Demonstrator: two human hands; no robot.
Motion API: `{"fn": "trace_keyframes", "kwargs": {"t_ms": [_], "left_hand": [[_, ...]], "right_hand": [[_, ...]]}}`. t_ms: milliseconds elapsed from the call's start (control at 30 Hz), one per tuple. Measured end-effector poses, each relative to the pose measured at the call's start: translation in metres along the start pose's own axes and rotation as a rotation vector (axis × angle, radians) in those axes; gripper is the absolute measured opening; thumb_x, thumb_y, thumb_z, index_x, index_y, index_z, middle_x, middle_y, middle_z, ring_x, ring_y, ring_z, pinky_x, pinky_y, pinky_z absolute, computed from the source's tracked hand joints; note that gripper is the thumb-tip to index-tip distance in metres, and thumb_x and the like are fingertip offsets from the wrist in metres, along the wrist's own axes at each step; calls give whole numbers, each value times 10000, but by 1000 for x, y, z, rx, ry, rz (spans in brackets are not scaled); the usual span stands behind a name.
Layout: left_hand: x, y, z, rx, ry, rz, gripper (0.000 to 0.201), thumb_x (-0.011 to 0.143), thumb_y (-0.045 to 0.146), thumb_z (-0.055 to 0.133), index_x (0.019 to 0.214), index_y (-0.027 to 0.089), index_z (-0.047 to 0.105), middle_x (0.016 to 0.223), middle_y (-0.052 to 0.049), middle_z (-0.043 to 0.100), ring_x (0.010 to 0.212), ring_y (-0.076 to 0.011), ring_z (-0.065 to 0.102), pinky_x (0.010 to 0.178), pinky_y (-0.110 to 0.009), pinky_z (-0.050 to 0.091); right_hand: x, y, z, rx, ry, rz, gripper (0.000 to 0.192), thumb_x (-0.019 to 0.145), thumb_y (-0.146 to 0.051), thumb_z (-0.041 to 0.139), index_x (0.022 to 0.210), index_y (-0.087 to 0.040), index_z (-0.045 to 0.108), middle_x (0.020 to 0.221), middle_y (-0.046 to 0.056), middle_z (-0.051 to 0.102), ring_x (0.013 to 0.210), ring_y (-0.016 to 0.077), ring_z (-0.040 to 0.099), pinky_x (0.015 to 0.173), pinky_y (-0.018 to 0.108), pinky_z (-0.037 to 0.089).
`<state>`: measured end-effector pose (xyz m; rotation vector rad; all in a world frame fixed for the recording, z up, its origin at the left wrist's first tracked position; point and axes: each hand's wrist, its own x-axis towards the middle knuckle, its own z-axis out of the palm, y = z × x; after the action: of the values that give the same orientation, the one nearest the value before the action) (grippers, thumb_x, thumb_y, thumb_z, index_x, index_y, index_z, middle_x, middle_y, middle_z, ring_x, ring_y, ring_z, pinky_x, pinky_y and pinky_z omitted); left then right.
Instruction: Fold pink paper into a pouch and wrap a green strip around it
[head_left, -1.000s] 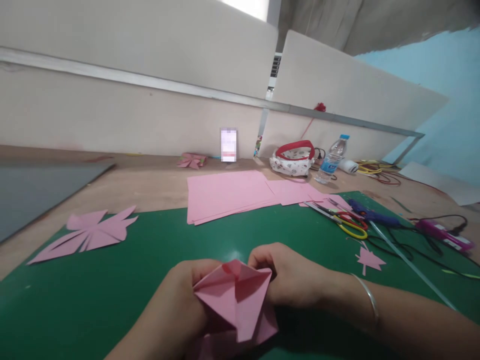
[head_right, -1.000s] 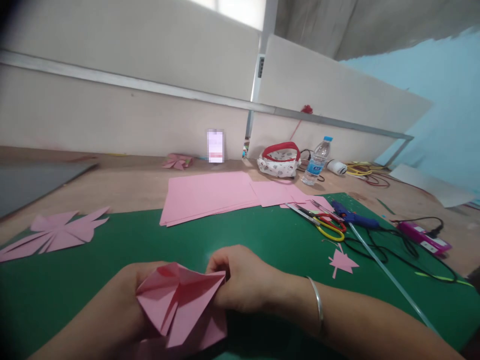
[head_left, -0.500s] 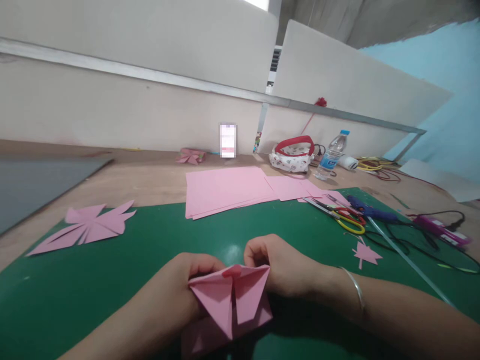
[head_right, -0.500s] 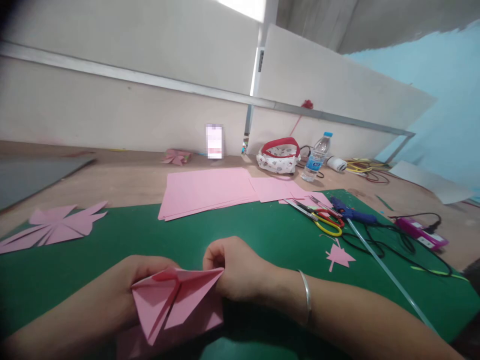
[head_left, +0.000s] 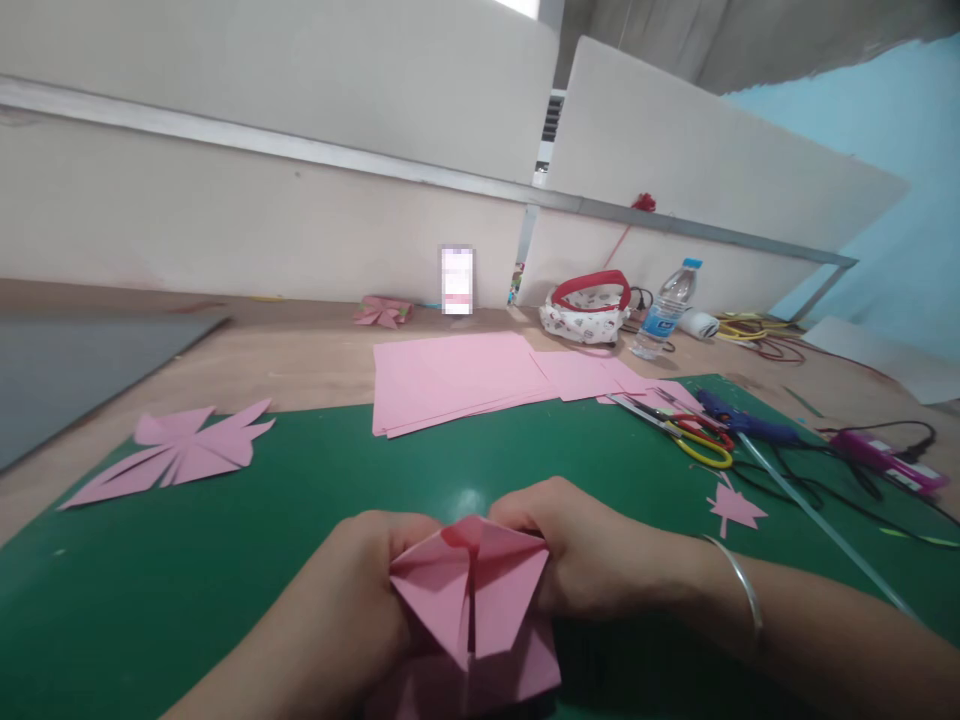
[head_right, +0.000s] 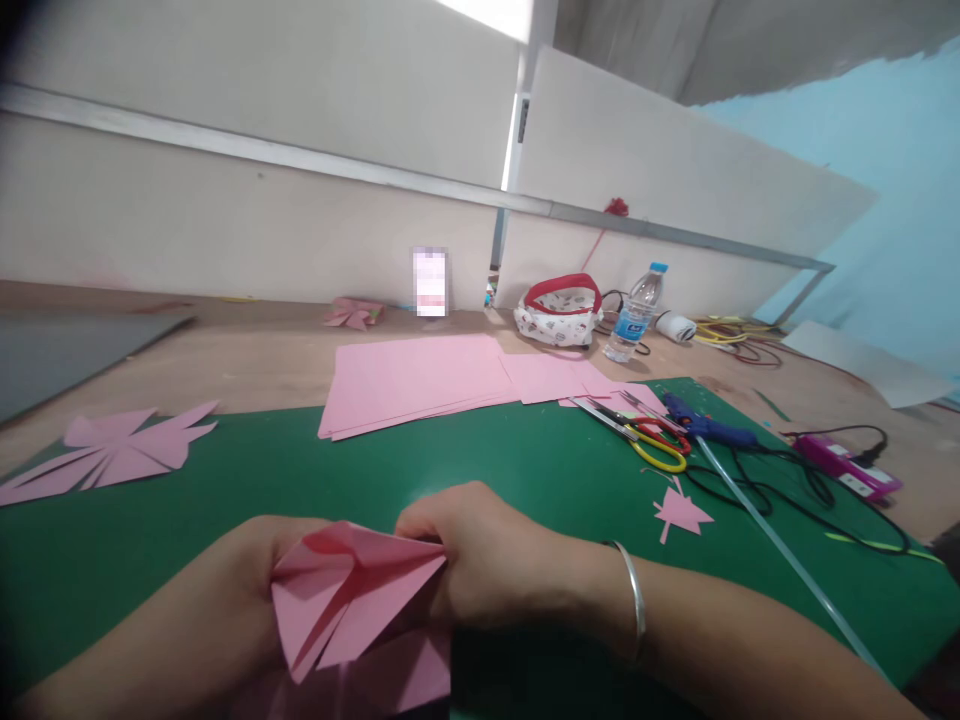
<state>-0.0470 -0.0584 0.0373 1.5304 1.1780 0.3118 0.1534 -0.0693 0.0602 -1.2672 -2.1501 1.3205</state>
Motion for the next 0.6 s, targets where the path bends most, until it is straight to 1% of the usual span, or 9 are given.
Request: {"fn": "trace_keyframes", "kwargs": {"t_ms": [67, 167, 300, 433, 533, 600], "left_hand": [[-1, 1, 3, -10, -7, 17, 120, 606, 283, 523, 547, 178, 530, 577, 31, 431, 545, -109, 363, 514, -250, 294], [-2, 4, 4, -25, -11, 66, 101, 596, 251, 536, 533, 177, 509, 594, 37, 446, 577, -111, 388, 540, -249, 318], [-5, 10, 0, -42, -54, 106, 80, 603, 246, 608, 621, 169, 597, 653, 26, 542, 645, -140, 460, 571, -250, 356], [-5, 13, -3, -8, -23, 104, 204, 580, 281, 693, 745, 166, 664, 706, -1, 624, 697, -183, 522, 601, -271, 390], [-5, 11, -3, -21, -7, 121, 169, 602, 277, 698, 715, 160, 654, 692, -1, 609, 682, -172, 510, 594, -265, 378], [-5, 10, -3, -70, -35, 121, 139, 635, 281, 670, 680, 153, 638, 672, -1, 585, 644, -154, 481, 569, -259, 361]], "right_hand": [[-2, 1, 0, -21, -18, -43, 208, 730, -191, 664, 656, -158, 473, 665, -60, 434, 643, 77, 403, 528, 161, 321], [-2, 4, 2, -1, -35, -44, 200, 731, -198, 659, 674, -161, 471, 697, -53, 434, 671, 87, 409, 566, 170, 349], [-1, 6, 4, 84, -41, -2, 175, 718, -191, 657, 686, -159, 488, 723, -45, 418, 684, 93, 400, 589, 177, 365], [1, 6, 5, 106, -23, 33, 189, 694, -185, 673, 671, -158, 487, 716, -41, 417, 676, 97, 393, 581, 182, 363], [2, 7, 5, 114, -13, 31, 192, 681, -179, 684, 670, -159, 493, 717, -42, 424, 674, 97, 396, 580, 184, 362], [2, 8, 4, 131, -20, 28, 195, 681, -170, 684, 665, -157, 490, 710, -44, 419, 666, 94, 390, 571, 184, 356]]}}
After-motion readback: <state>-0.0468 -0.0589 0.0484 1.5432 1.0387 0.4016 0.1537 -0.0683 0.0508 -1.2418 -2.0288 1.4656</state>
